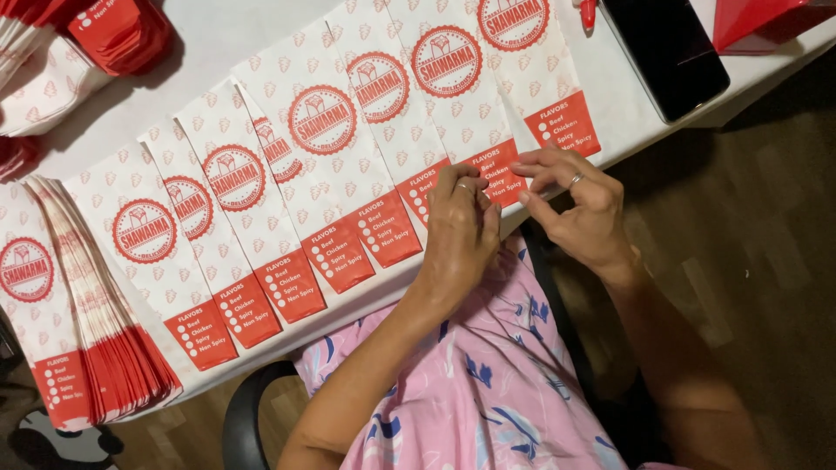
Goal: Applying glue and folding the bottom flaps of paper shawarma bags to seal them.
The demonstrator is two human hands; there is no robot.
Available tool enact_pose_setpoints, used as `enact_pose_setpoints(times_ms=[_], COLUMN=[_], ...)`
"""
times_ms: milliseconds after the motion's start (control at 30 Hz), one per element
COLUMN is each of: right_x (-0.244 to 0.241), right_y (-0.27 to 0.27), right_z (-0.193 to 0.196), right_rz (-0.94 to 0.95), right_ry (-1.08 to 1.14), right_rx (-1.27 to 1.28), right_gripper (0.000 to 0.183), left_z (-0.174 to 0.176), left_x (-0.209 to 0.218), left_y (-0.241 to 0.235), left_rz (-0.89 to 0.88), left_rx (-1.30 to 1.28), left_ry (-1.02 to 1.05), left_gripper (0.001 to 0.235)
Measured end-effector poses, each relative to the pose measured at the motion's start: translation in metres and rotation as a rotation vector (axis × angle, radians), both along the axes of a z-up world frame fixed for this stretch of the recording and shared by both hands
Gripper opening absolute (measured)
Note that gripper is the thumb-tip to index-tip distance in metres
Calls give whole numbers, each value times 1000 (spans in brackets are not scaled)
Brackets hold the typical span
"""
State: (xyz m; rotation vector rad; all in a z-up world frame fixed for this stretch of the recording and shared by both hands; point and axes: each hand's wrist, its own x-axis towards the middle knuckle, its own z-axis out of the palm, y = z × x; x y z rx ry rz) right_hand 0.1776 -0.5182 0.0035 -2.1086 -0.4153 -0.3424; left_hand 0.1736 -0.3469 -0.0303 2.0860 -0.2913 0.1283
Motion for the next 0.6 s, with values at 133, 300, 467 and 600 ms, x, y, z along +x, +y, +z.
enact_pose_setpoints(times_ms=[133,300,467,600], right_x=[0,-1,-3,-3], right_y=[13,18,18,18], right_z=[-9,-8,-13,-16], right_rz=[-65,-84,-97,-102], right_ry=[2,-121,-132,-162], right_rx=[29,-72,-58,-70], right_gripper=[20,11,8,7], left_z=[2,3,12,-5], left_x=[3,4,3,7], left_y=[0,5,4,-2], left_rz=[-8,-35,-28,-21], left_rx=[18,-58,-8,113], left_ry=[33,102,97,-18], left_gripper=[16,14,8,27])
